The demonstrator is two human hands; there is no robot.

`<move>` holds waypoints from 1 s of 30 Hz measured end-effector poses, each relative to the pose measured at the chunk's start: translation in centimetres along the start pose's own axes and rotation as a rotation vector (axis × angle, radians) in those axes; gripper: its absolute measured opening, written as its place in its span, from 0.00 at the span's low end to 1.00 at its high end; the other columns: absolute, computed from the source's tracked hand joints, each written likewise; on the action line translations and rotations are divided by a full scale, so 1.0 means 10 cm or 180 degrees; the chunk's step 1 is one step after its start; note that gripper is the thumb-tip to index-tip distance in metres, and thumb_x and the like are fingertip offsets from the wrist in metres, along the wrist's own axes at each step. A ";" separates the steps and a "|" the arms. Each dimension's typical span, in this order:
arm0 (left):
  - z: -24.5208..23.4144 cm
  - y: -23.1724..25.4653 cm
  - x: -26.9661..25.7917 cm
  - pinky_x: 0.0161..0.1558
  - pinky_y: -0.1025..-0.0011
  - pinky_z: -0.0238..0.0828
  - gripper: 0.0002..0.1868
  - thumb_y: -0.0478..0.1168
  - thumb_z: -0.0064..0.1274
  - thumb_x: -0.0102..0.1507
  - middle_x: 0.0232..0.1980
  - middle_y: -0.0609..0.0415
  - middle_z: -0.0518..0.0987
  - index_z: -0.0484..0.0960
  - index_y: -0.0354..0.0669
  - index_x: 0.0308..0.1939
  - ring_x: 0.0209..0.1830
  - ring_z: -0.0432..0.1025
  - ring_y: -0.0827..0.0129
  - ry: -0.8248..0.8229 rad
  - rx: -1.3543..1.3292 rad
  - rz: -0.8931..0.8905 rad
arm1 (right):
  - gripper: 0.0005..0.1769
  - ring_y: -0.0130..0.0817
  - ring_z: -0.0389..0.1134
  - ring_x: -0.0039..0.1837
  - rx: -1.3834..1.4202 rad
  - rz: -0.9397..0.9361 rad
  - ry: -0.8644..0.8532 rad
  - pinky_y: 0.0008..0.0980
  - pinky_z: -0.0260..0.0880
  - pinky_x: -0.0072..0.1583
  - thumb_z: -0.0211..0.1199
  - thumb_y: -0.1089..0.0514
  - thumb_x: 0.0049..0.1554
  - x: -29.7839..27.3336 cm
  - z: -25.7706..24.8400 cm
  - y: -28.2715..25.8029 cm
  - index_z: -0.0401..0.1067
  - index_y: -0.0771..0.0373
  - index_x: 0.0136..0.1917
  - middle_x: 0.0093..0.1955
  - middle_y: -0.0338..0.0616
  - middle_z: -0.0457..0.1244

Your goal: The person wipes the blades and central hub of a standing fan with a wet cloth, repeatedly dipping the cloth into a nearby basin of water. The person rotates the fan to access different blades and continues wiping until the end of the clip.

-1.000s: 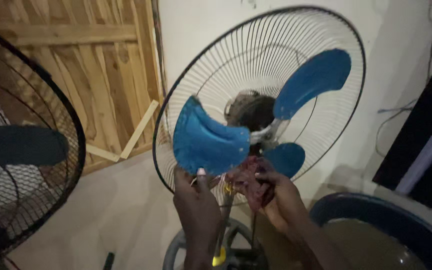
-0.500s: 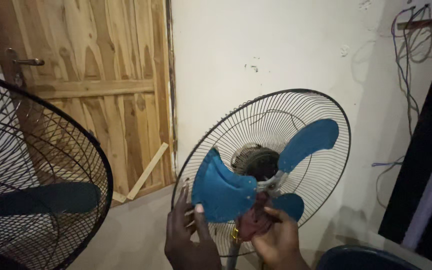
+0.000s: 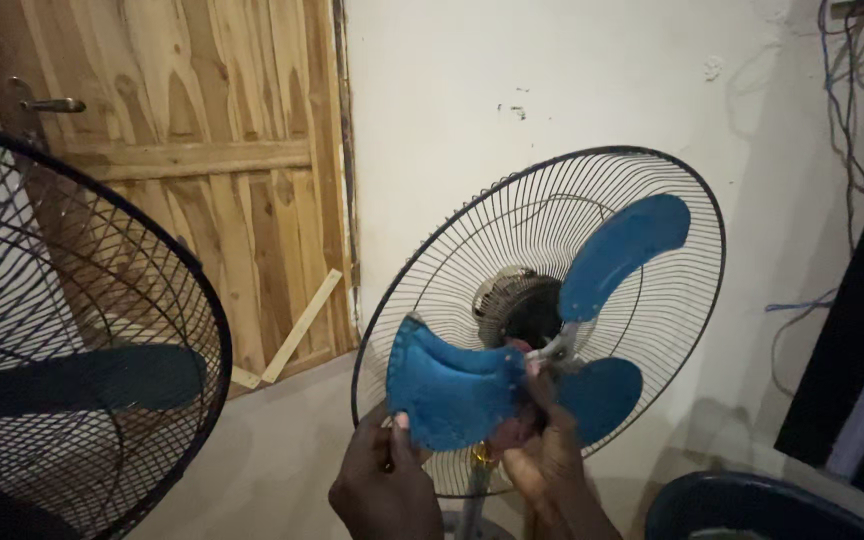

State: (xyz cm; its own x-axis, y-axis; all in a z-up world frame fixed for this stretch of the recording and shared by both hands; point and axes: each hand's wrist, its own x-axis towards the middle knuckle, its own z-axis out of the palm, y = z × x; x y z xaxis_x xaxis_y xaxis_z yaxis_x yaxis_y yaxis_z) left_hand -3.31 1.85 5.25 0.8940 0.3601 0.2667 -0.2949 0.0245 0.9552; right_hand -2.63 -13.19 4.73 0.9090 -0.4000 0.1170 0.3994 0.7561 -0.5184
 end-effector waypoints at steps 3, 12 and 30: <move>0.04 -0.10 0.01 0.33 0.68 0.81 0.13 0.37 0.57 0.64 0.29 0.46 0.86 0.86 0.38 0.52 0.29 0.84 0.67 0.0141 0.0068 -0.0161 | 0.25 0.37 0.71 0.55 -0.0132 0.0023 0.0177 0.51 0.74 0.55 0.66 0.48 0.48 0.08 -0.10 0.16 0.73 0.57 0.58 0.50 0.39 0.70; 0.12 -0.47 -0.08 0.30 0.65 0.81 0.11 0.37 0.60 0.60 0.29 0.43 0.86 0.87 0.35 0.44 0.27 0.84 0.63 0.0286 -0.0024 -0.0364 | 0.30 0.42 0.69 0.49 -0.0356 0.0339 -0.0351 0.41 0.72 0.44 0.70 0.48 0.54 0.16 -0.76 0.83 0.66 0.62 0.65 0.52 0.48 0.68; 0.13 -0.91 -0.16 0.39 0.57 0.76 0.14 0.43 0.65 0.53 0.36 0.43 0.83 0.88 0.35 0.37 0.39 0.78 0.51 0.0282 0.1358 0.0203 | 0.39 0.37 0.73 0.52 -0.1610 0.0518 0.0628 0.36 0.76 0.52 0.59 0.38 0.59 -0.08 -0.95 1.21 0.54 0.60 0.74 0.54 0.50 0.69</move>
State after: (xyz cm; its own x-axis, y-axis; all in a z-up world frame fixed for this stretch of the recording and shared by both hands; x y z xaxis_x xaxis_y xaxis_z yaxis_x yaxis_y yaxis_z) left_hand -1.57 -0.18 -3.73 0.8406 0.4274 0.3326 -0.1661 -0.3810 0.9095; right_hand 0.34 -8.60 -9.72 0.8952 -0.4251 -0.1338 0.1051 0.4932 -0.8636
